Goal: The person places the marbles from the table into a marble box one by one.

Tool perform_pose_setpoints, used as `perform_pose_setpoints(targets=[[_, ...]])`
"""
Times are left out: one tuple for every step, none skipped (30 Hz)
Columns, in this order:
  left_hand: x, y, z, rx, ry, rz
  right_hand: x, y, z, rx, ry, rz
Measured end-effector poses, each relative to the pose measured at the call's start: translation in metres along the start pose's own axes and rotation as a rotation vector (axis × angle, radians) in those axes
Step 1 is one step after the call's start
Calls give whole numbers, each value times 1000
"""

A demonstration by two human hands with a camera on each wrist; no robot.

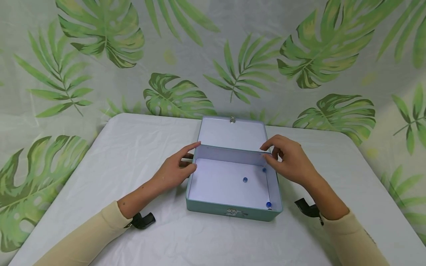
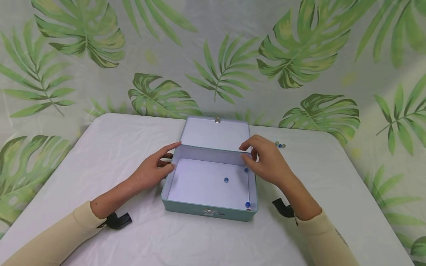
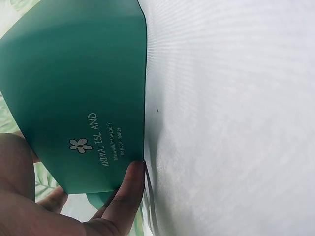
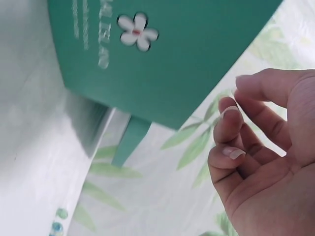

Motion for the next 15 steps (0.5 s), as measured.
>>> perform_pose_setpoints(targets=[[0, 0, 0, 1, 1, -1, 0, 2, -3, -6, 11, -2], [0, 0, 0, 3, 1, -3, 0, 4, -5, -12, 23, 1], [0, -1, 0, 3, 0, -5, -1, 7, -8, -14, 34, 5], [0, -1, 0, 3, -1, -7, -1, 9, -10, -14, 43, 10], [0, -2, 1, 3, -3, -9, -2, 12, -13, -15, 51, 15], [0, -2, 1, 4, -5, -11, -3, 15, -15, -15, 59, 21], [0, -2, 1, 4, -5, -12, -3, 18, -17, -15, 65, 28], [0, -2, 1, 3, -6, -14, -3, 21, -19, -14, 71, 35], [0, -1, 1, 2, -5, -15, -4, 23, -21, -15, 75, 41], [0, -1, 1, 0, -5, -17, -4, 26, -23, -16, 78, 49], [-1, -1, 0, -1, -5, -20, -4, 30, -24, -18, 81, 59], [-1, -1, 0, -1, -4, -21, -5, 33, -25, -21, 82, 67], [-1, -1, 0, -2, -4, -23, -5, 37, -26, -26, 83, 78], [-1, -1, 0, -2, -5, -25, -6, 41, -26, -31, 83, 88], [-1, -1, 0, -2, -6, -25, -6, 45, -27, -36, 84, 100]])
Point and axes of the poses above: each hand's wrist, its own x-axis towards the middle knuckle, its own z-axis out of the palm, y = z × x, the point moved 10 cm from there along x, towards the middle knuckle, and after that the axes turned 8 degrees about x, right-handed, at the moved point
